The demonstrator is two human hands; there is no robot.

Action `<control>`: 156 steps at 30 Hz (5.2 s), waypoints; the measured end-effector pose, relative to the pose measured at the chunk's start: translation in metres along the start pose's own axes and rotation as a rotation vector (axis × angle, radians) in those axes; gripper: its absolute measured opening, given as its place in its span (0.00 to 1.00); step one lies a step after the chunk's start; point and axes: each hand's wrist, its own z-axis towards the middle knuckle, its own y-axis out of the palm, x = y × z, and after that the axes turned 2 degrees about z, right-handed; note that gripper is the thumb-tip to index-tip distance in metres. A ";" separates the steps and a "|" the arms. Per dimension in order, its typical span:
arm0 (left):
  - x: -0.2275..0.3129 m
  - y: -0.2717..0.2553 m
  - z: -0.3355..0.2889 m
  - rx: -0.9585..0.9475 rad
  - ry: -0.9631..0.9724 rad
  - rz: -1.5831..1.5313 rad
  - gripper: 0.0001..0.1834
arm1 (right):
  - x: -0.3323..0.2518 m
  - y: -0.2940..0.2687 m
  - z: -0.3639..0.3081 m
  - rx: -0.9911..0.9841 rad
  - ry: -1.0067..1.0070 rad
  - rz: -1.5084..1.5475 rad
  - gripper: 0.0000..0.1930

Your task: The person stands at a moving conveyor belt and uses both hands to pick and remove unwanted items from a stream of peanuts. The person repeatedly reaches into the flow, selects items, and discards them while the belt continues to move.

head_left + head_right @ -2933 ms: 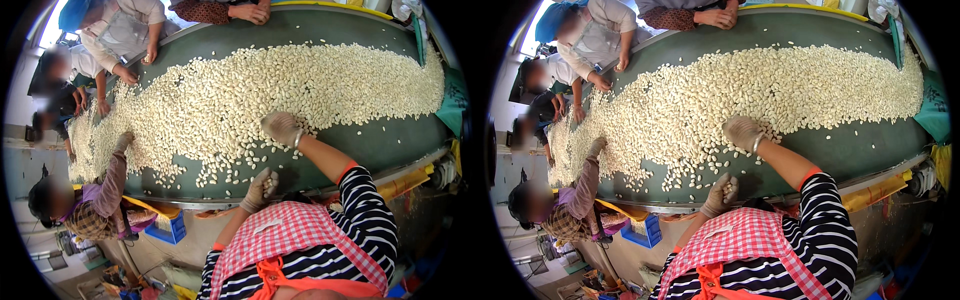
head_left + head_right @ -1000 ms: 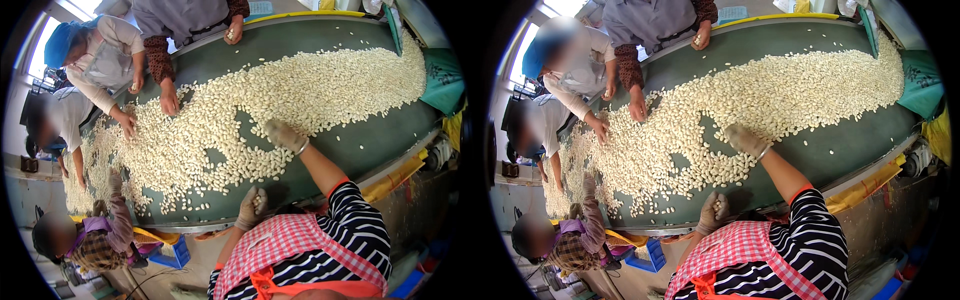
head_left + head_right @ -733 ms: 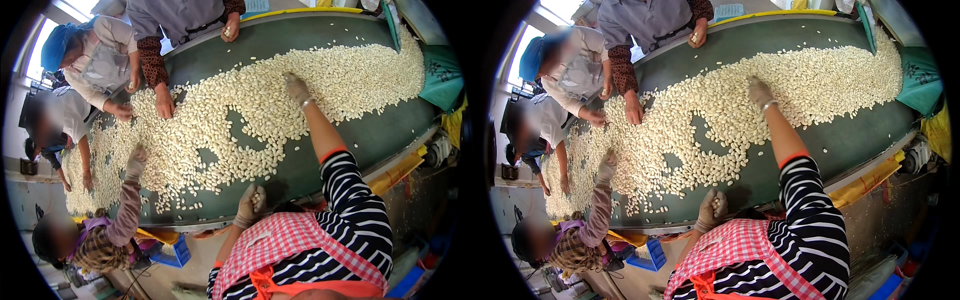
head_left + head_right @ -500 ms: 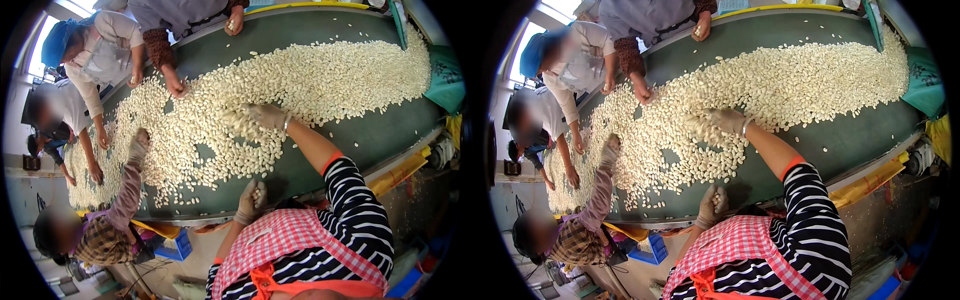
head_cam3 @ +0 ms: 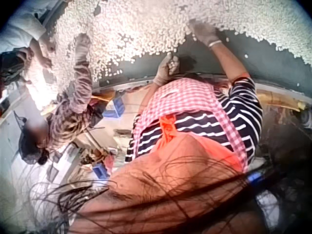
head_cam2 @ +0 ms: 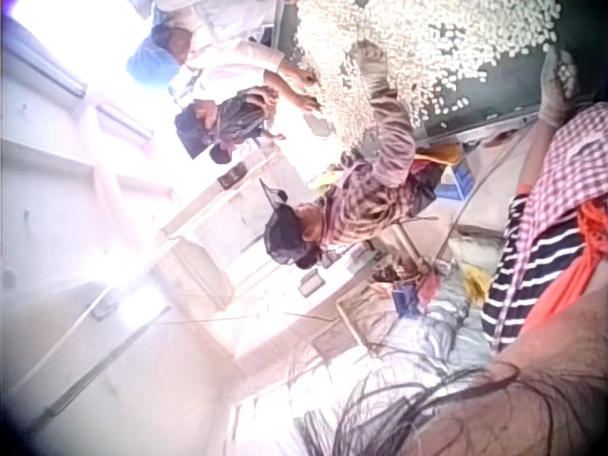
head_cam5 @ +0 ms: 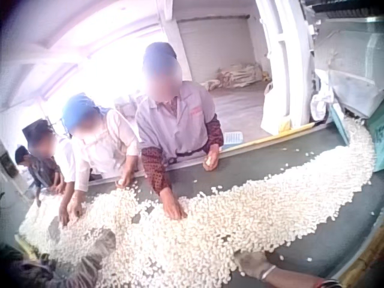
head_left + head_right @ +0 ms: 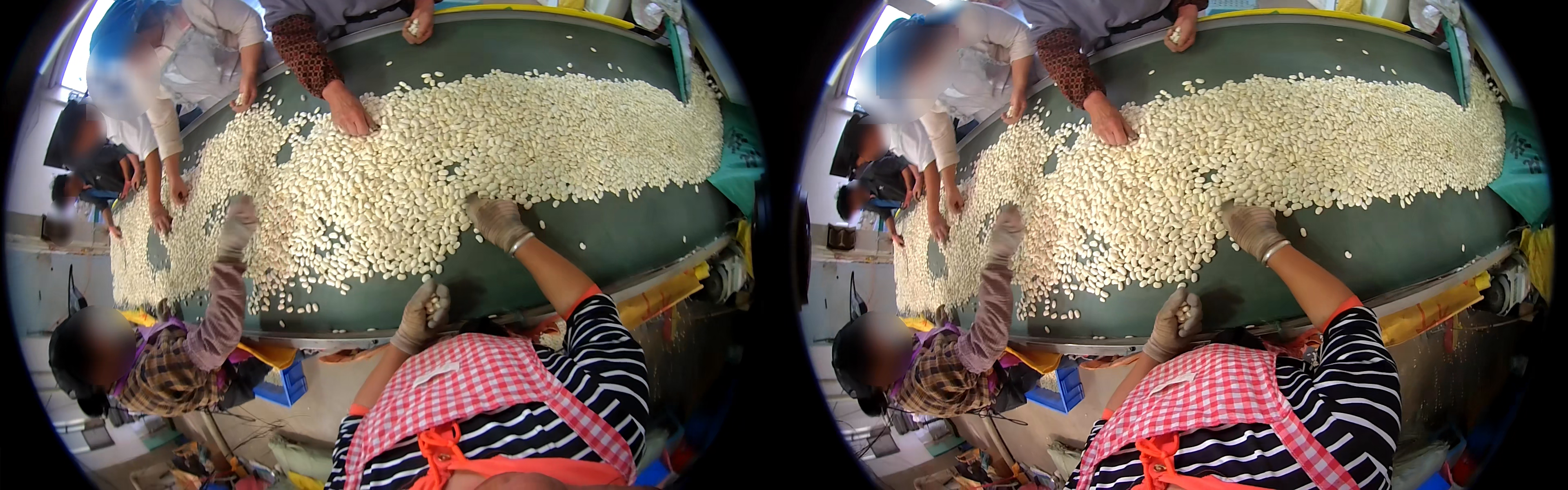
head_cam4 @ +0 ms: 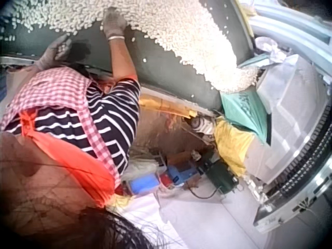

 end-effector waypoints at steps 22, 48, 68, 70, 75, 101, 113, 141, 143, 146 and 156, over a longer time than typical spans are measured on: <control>-0.053 0.013 0.045 0.075 0.084 -0.350 0.20 | -0.028 -0.013 -0.051 0.268 -0.514 0.629 0.34; -0.081 0.080 0.067 -0.156 0.082 -0.399 0.20 | 0.202 0.023 0.076 0.713 -0.104 0.961 0.24; -0.105 0.143 0.086 0.033 0.064 -0.210 0.22 | 0.235 0.007 -0.085 0.612 0.015 0.017 0.22; -0.107 0.149 0.088 0.024 0.052 -0.190 0.23 | 0.224 0.002 -0.090 0.733 -0.117 0.164 0.16; -0.115 0.157 0.095 -0.016 0.045 -0.197 0.24 | 0.215 -0.039 -0.040 0.740 -0.202 0.260 0.09; -0.161 0.202 0.132 -0.114 0.112 -0.223 0.24 | 0.310 -0.048 -0.044 0.003 0.154 0.263 0.15; -0.175 0.241 0.146 -0.085 0.070 -0.221 0.21 | 0.445 -0.046 -0.014 0.206 0.515 0.651 0.18; -0.221 0.297 0.178 -0.104 0.076 -0.179 0.22 | 0.320 -0.012 -0.119 0.159 -0.282 0.959 0.07; -0.225 0.301 0.181 -0.079 0.066 -0.179 0.22 | 0.346 -0.034 -0.126 0.171 -0.219 0.726 0.08; -0.227 0.309 0.186 -0.069 0.046 -0.165 0.21 | 0.347 -0.035 -0.129 0.055 -0.405 0.175 0.10; -0.247 0.323 0.202 -0.122 0.044 -0.201 0.23 | 0.390 0.017 -0.141 0.134 -0.320 0.707 0.10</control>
